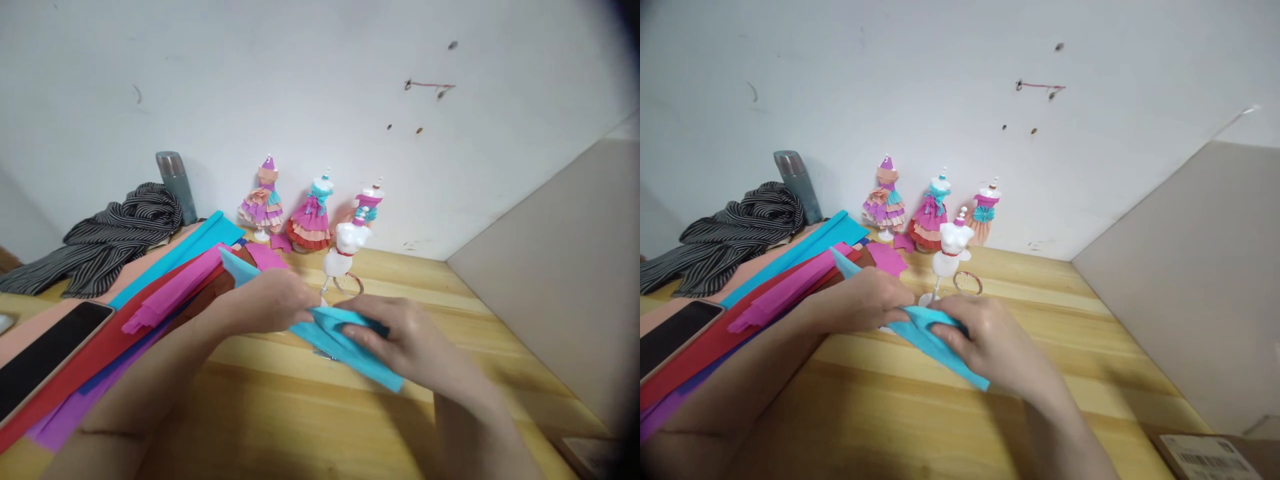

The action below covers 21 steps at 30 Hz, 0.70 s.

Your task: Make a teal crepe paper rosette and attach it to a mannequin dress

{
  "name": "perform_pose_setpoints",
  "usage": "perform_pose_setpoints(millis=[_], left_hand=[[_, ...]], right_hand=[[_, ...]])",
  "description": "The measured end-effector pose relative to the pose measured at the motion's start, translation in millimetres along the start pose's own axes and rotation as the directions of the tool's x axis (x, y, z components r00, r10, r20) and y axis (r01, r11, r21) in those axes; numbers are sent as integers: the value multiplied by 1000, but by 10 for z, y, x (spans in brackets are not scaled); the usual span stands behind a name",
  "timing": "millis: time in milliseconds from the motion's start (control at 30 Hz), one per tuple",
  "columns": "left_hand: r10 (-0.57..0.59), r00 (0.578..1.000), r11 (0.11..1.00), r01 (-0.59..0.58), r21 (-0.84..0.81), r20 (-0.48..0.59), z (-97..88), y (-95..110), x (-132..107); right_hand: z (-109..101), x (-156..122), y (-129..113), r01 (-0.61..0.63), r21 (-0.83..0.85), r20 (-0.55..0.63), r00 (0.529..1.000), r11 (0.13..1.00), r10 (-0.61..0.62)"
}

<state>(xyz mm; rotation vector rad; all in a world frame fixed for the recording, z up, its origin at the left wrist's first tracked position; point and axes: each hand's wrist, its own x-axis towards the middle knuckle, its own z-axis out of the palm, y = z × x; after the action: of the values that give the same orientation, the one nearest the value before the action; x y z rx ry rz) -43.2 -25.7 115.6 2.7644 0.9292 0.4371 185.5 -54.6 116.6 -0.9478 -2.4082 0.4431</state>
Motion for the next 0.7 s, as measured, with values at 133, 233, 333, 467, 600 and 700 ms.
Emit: perform_pose_setpoints(millis=[133, 233, 333, 467, 600, 700], left_hand=[[-240, 959, 965, 218, -149, -152, -293, 6, -92], [-349, 905, 899, 251, -358, -242, -388, 12, -121], [-438, 864, 790, 238, -565, -249, -287, 79, -70], [-537, 824, 627, 247, -739, -181, -55, 277, 27], [-417, 902, 457, 105, -883, -109, 9, 437, 30], [-383, 915, 313, -4, -950, -130, -63, 532, -45]], right_hand=[[-120, -12, 142, -32, 285, -376, 916, 958, 142], [-123, 28, 201, 67, 584, -420, 878, 809, 231], [-70, 68, 148, 71, 746, -325, 907, 662, 269], [14, 59, 55, 100, 793, -387, 845, 601, 369], [12, -5, -26, 58, 809, -407, 773, 585, 487], [-15, -110, -191, 24, 813, -385, 773, 582, 504]])
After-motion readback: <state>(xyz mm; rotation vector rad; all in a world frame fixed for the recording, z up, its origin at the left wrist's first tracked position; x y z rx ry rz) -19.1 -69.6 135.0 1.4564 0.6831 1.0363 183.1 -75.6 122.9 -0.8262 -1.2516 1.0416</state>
